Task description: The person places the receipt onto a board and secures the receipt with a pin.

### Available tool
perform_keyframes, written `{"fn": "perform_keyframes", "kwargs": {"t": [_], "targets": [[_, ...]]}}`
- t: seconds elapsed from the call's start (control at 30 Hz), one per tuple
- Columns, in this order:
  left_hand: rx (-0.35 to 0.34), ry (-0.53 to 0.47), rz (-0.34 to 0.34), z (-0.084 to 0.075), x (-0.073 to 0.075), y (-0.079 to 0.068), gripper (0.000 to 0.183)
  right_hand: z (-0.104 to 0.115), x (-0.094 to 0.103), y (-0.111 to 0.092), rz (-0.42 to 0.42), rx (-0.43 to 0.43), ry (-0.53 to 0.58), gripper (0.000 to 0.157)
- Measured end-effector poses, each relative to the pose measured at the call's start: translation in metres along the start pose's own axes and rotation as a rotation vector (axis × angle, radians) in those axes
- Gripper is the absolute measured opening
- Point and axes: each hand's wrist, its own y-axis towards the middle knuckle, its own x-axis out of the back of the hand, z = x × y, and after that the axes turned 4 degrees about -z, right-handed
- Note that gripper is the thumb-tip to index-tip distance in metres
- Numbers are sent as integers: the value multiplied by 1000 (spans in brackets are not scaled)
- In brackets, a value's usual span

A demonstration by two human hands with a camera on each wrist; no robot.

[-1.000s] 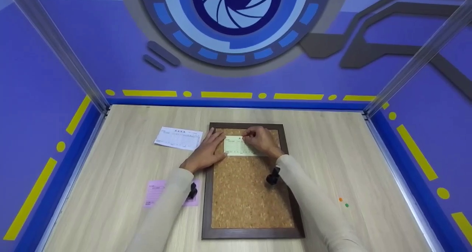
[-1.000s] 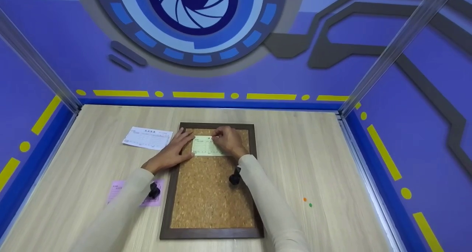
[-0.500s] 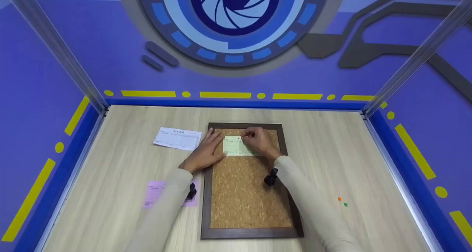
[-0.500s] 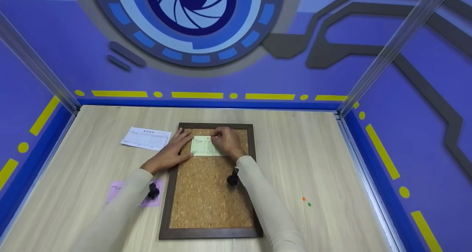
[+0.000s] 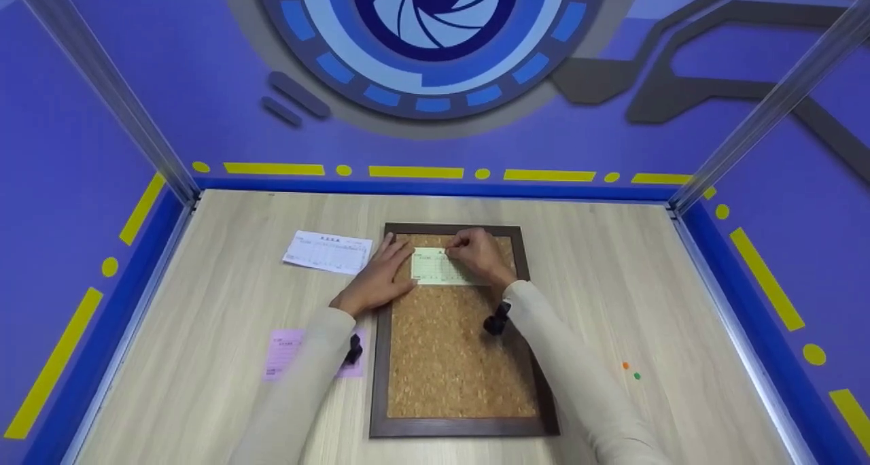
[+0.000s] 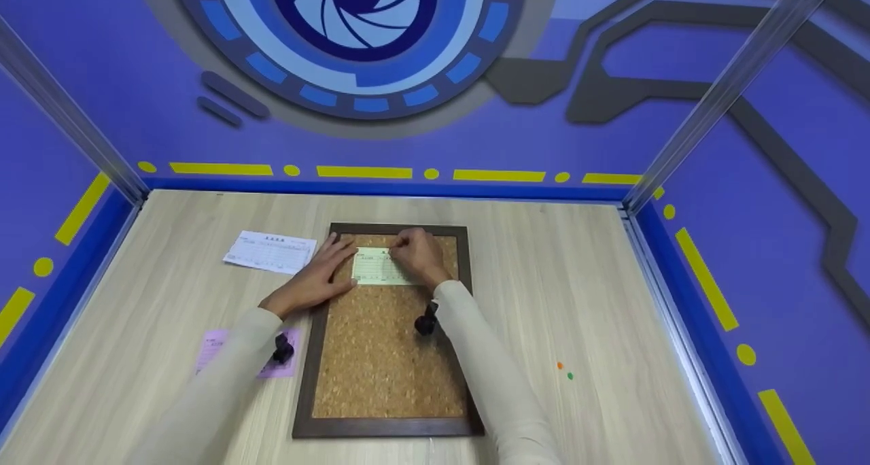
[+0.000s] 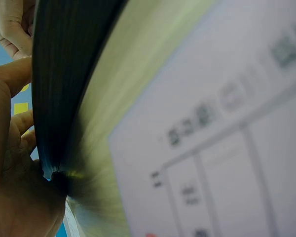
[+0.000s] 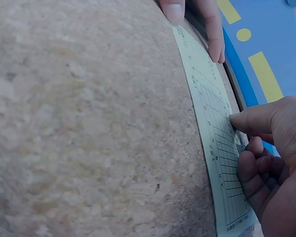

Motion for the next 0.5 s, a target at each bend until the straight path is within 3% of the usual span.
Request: {"fn": "perform_keyframes", "kwargs": {"t": [0.23,0.5], "targets": [[-28,-1,-5,0,0,3,78,-1,1,-2,-23,4,-31,4],[-22,-13,-13,0,1,1,78,-11,-9,-9,-86,95,-6,4]]}}
